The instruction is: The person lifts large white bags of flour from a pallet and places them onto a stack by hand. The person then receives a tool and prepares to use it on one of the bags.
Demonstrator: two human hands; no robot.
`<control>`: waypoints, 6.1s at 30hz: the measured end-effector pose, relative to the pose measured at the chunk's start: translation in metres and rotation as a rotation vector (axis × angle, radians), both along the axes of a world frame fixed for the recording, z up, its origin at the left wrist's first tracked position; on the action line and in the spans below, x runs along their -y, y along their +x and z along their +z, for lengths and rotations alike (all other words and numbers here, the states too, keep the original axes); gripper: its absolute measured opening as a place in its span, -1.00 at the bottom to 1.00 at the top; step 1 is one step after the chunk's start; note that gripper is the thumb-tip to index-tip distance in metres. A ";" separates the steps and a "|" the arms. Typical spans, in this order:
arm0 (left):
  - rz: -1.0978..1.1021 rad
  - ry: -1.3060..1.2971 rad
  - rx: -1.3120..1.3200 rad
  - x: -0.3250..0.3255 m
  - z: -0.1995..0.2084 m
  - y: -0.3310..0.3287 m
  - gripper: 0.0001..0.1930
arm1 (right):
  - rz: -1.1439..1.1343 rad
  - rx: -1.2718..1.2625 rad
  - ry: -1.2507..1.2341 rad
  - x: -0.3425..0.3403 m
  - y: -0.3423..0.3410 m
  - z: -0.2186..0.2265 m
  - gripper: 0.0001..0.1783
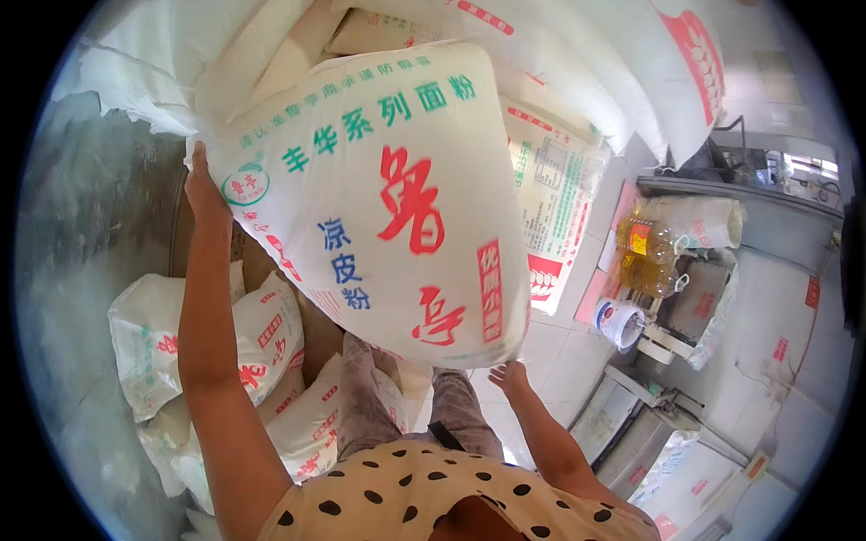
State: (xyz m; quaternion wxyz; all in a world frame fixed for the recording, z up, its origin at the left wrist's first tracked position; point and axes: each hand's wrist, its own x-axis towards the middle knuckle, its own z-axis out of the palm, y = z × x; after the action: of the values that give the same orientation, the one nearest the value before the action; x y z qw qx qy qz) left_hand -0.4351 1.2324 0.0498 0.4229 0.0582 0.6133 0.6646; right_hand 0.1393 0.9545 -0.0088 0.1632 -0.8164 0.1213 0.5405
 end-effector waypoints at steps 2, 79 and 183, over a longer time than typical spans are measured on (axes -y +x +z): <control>-0.011 0.016 0.039 0.015 0.029 0.023 -0.53 | 0.840 0.383 0.266 0.005 -0.004 0.008 -0.27; 0.317 -0.765 -0.936 0.512 0.058 0.081 -0.72 | 0.963 0.700 0.825 -0.169 0.012 0.012 -0.72; 1.152 -0.252 0.175 0.644 -0.032 0.283 -0.45 | 1.630 -0.224 0.874 -0.018 -0.338 0.000 -0.61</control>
State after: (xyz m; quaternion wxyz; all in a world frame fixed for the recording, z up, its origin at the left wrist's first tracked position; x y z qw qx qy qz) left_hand -0.1517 0.5881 0.0175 0.0471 -0.3894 0.5831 0.7114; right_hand -0.1989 0.9722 -0.0089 0.0135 -0.4585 -0.6887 0.5615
